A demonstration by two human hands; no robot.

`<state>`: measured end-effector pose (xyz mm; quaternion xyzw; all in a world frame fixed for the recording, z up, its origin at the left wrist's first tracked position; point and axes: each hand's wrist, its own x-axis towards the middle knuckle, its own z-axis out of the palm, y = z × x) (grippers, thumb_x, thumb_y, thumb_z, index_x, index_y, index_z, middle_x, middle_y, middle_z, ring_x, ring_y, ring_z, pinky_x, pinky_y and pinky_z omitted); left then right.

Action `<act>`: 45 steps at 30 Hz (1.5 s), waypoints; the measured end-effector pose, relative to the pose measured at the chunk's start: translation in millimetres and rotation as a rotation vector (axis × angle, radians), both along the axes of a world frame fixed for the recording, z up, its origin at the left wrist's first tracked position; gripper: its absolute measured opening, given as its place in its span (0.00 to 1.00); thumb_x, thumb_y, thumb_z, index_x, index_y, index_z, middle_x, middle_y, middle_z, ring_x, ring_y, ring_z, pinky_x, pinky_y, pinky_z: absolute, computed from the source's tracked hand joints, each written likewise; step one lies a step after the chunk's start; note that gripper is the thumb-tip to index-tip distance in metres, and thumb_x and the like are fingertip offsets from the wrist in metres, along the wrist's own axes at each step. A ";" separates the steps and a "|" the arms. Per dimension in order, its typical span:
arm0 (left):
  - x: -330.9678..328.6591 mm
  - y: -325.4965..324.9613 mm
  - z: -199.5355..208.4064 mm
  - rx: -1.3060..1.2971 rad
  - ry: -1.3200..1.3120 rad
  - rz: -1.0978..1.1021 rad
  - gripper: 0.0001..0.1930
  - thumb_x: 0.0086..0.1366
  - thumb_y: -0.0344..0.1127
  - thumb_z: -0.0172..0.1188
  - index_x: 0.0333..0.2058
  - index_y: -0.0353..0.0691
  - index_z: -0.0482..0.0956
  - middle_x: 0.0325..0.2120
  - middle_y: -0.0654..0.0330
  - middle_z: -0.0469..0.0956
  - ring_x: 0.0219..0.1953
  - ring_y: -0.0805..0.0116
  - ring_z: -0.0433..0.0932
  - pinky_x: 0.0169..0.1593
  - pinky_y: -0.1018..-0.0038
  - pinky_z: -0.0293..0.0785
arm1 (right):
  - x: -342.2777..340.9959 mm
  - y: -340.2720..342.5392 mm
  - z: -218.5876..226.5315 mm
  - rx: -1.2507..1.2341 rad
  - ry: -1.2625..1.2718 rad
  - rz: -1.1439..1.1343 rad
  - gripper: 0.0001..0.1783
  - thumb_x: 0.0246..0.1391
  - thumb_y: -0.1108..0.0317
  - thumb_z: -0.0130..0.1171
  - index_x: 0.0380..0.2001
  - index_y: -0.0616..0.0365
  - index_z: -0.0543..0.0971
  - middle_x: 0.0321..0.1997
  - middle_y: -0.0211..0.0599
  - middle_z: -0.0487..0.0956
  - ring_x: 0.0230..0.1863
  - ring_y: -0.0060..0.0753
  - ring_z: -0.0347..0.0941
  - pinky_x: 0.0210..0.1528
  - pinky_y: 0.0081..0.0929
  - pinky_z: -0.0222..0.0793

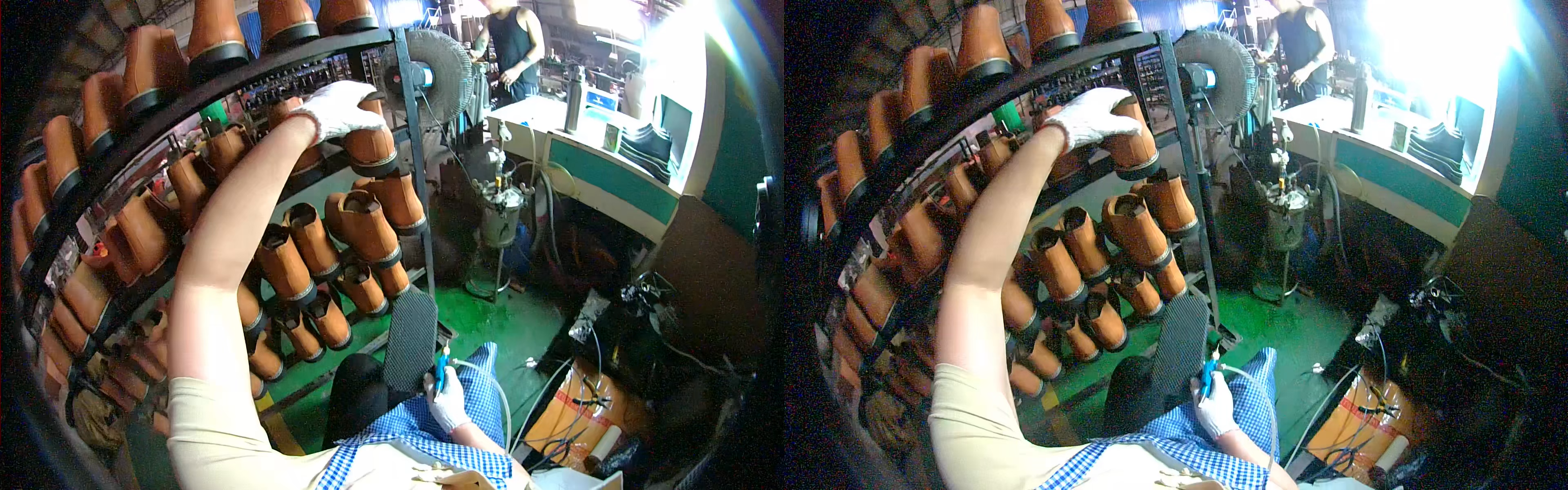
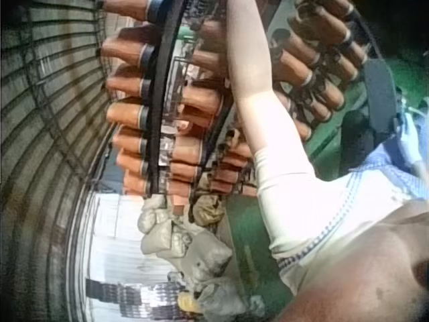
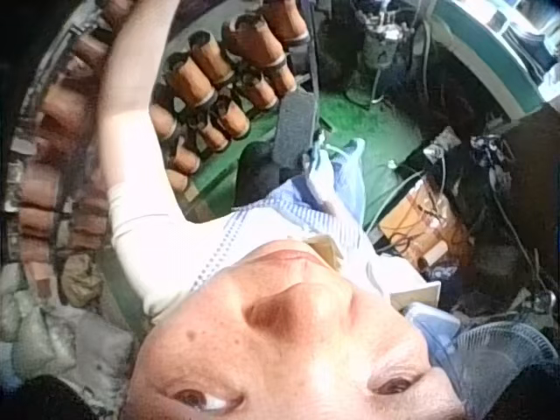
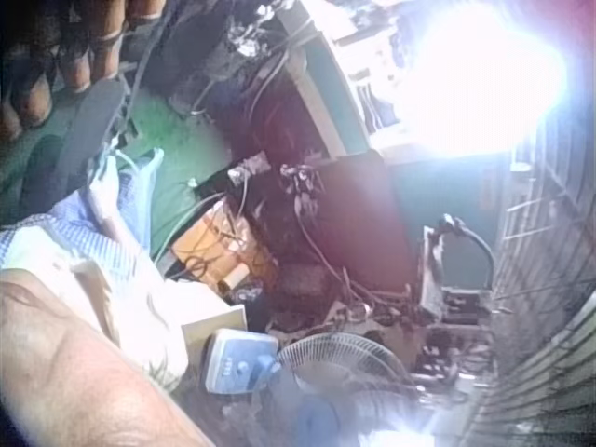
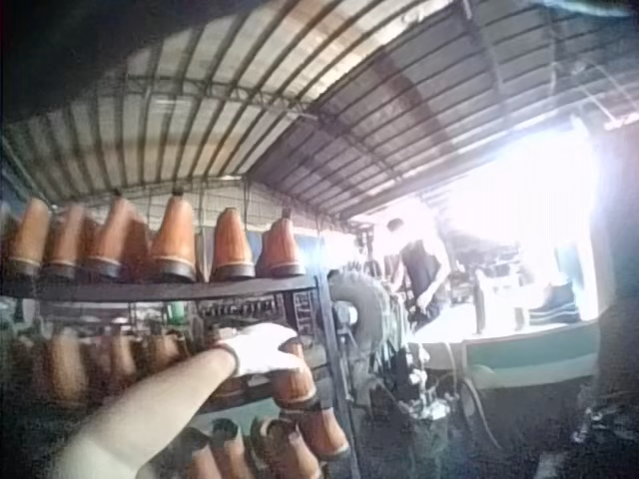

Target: Gluing rubber soles onto the bottom of leather boots using a handheld glue applicator.

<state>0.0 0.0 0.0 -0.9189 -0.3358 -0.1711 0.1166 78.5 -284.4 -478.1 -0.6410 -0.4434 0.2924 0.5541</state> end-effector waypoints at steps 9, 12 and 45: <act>-32.6 -82.2 -40.8 0.016 -0.423 -0.513 0.19 0.61 0.40 0.66 0.44 0.32 0.76 0.37 0.54 0.79 0.42 0.70 0.76 0.48 0.72 0.72 | -14.9 -4.5 17.1 0.009 -0.070 -0.211 0.14 0.58 0.60 0.60 0.39 0.59 0.72 0.30 0.49 0.73 0.32 0.53 0.72 0.36 0.41 0.68; -76.6 -134.6 -89.5 0.208 -0.449 -0.494 0.23 0.56 0.43 0.72 0.40 0.34 0.73 0.36 0.50 0.75 0.41 0.55 0.76 0.50 0.64 0.71 | -19.3 -4.6 7.9 0.059 -0.090 -0.193 0.13 0.58 0.62 0.61 0.37 0.57 0.70 0.26 0.45 0.71 0.28 0.48 0.68 0.32 0.39 0.65; -160.3 -229.1 -348.7 -0.301 -0.533 -0.259 0.27 0.51 0.23 0.73 0.50 0.49 0.78 0.53 0.56 0.68 0.53 0.60 0.72 0.52 0.69 0.74 | 29.6 -46.4 65.3 0.026 -0.374 -0.057 0.12 0.51 0.66 0.66 0.36 0.60 0.78 0.32 0.44 0.73 0.32 0.48 0.73 0.35 0.38 0.70</act>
